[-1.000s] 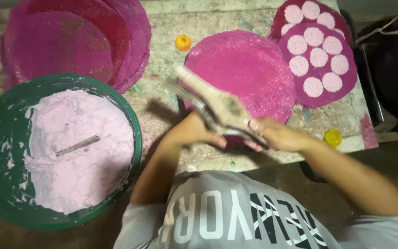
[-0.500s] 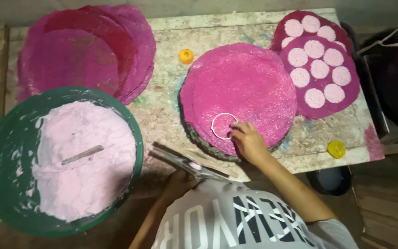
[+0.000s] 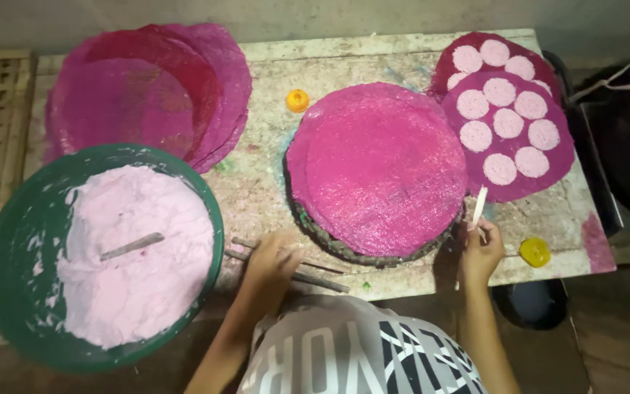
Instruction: The person scoops pink dough from a green basin and presses it into a handheld metal mold. They then release the shaped dough onto a pink mat, repeating the process to form multiple round pieces.
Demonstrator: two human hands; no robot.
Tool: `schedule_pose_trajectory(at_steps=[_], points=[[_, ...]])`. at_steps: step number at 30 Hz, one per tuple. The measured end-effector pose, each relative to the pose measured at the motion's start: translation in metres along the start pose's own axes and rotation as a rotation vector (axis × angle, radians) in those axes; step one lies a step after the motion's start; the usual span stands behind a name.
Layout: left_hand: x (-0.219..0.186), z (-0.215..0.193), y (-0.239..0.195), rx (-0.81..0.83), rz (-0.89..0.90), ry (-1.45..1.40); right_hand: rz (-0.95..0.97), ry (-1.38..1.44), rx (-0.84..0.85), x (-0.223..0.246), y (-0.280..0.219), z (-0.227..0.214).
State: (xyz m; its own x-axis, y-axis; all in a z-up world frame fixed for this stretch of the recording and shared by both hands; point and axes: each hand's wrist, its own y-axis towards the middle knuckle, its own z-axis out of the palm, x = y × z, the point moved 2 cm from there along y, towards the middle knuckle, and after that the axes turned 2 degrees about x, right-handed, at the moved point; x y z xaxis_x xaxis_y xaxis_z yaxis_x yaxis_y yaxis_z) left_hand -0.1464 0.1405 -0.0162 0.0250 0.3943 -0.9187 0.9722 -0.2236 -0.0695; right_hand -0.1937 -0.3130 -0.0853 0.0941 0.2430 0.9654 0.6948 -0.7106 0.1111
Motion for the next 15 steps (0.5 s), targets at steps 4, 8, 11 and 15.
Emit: schedule_pose_trajectory(at_steps=[4,8,11,15], points=[[0.036,0.061,0.091,-0.026,-0.232,-0.849,0.058,0.238,0.007,-0.009,0.005,0.02],[0.077,0.101,0.116,0.047,-0.708,-0.866,0.062,0.245,0.044,0.006,0.01,0.026],[0.082,0.092,0.112,0.117,-0.477,-1.241,0.119,0.375,-0.017,0.019,0.008,0.019],[0.058,0.036,0.101,0.017,-0.441,-1.224,-0.098,0.224,-0.16,0.049,0.013,0.008]])
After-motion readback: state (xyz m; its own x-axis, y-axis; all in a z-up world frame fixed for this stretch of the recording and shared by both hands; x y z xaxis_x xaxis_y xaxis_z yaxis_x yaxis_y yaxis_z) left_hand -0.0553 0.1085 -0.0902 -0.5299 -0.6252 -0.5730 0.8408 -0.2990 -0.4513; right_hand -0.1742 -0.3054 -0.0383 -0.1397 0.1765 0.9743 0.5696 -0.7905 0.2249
